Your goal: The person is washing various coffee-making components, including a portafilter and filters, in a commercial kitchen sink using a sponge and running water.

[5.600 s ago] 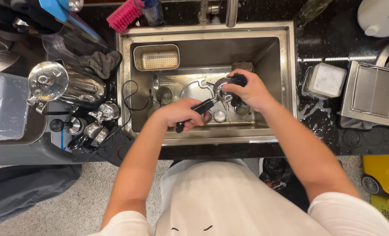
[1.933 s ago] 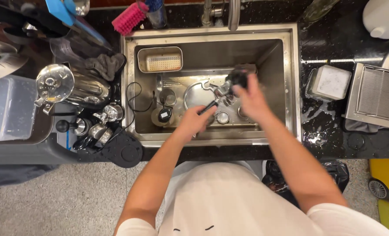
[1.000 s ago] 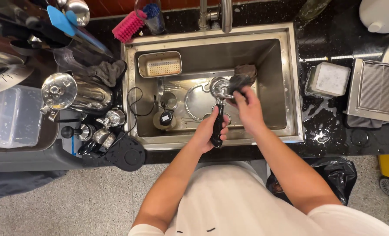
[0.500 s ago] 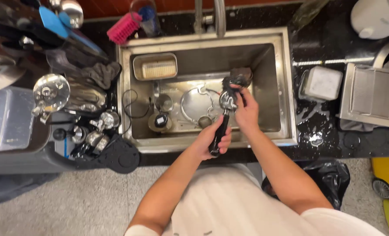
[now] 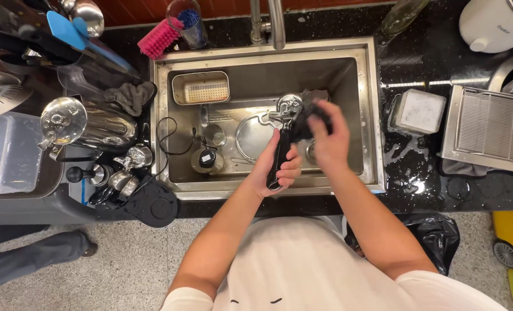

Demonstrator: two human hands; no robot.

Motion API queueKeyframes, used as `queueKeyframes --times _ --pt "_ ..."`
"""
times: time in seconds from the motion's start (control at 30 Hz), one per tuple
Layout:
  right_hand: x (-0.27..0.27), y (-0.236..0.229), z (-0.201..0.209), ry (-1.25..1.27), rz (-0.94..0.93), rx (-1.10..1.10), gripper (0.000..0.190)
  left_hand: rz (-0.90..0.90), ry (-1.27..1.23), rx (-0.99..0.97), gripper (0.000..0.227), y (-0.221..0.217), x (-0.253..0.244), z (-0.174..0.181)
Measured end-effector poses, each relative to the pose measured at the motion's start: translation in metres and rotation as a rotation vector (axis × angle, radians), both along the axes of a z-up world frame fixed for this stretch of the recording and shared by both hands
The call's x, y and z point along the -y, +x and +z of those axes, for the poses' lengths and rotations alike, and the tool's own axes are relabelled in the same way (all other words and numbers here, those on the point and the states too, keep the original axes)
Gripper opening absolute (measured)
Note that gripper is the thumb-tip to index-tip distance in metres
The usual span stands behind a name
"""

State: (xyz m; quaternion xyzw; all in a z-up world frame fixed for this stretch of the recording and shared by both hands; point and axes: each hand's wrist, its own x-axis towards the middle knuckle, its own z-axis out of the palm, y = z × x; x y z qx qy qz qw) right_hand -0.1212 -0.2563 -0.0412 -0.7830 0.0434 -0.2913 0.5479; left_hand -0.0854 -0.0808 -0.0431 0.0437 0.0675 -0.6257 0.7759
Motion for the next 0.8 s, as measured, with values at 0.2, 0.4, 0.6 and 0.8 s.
queueKeyframes --times 0.2,0.4,0.6,0.8 --pt "0.025 0.022 0.023 0.198 0.079 -0.114 0.03 -0.061 0.126 0.2 0.064 -0.018 0.019 0.002" --pt "0.019 -0.015 0.023 -0.029 0.298 0.041 0.049 0.152 0.193 0.162 0.061 -0.017 0.028 -0.002" --pt "0.081 -0.017 0.013 -0.081 -0.113 -0.234 0.041 0.171 0.539 0.246 0.048 -0.009 0.034 0.0" --pt "0.188 -0.059 0.031 -0.202 -0.494 -0.418 0.036 0.222 0.97 0.835 0.014 0.018 0.036 -0.022"
